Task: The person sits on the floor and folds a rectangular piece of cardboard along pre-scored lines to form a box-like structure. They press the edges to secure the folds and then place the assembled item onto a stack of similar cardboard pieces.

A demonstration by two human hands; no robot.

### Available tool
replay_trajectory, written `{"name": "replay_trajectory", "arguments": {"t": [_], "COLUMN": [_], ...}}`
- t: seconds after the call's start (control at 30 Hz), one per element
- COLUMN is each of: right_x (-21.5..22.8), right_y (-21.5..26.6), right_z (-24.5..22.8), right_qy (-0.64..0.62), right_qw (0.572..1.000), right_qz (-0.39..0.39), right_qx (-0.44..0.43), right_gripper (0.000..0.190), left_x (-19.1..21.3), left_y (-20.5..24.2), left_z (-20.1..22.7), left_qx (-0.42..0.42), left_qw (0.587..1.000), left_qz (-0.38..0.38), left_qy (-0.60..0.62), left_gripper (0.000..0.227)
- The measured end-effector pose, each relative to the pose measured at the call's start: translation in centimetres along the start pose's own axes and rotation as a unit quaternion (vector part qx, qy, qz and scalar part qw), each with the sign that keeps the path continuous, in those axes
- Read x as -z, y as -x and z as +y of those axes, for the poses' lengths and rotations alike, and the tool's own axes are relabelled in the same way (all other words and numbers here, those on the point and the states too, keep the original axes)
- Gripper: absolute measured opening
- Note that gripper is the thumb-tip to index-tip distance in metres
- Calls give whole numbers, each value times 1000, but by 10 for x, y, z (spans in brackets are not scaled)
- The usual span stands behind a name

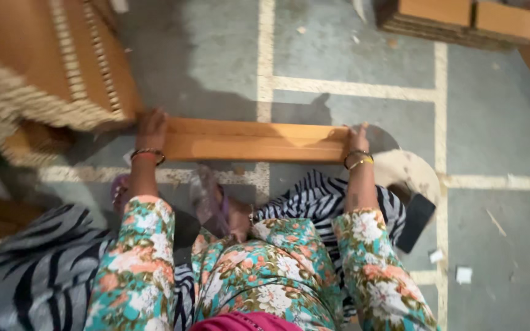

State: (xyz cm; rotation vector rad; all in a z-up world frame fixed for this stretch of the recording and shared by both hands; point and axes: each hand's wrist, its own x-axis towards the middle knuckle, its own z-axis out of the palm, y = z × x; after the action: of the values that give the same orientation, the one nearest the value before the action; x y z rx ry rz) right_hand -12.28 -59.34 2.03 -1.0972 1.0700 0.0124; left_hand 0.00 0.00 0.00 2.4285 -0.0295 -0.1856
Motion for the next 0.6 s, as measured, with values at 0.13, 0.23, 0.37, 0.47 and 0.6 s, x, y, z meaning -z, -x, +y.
{"name": "replay_trajectory", "arguments": {"t": [0.13,0.23,0.37,0.47,0.6], "right_x": [17,8,-3,-2,-6], "right_y": [2,1,-5,-7,-9], "right_z": [-1,11,15,17,19], "right_qy": [130,185,138,174,185], "right_qw": [988,979,989,981,970], "right_qz": [-75,-23,-24,-26,-59], "right_qx": [27,83,55,85,149], "right_gripper": [66,57,52,48,45], "left_x": [-22,-26,-31,-28,-23], "left_y": [11,17,22,17,12], "left_z": [-7,-10,-5,-6,-2], "left_qx": [-15,-42,7,17,68], "left_qw": [997,990,984,980,964], "left_qz": [72,134,167,155,132], "left_qy": [12,-10,59,125,218], "left_gripper": [53,47,36,32,29]}}
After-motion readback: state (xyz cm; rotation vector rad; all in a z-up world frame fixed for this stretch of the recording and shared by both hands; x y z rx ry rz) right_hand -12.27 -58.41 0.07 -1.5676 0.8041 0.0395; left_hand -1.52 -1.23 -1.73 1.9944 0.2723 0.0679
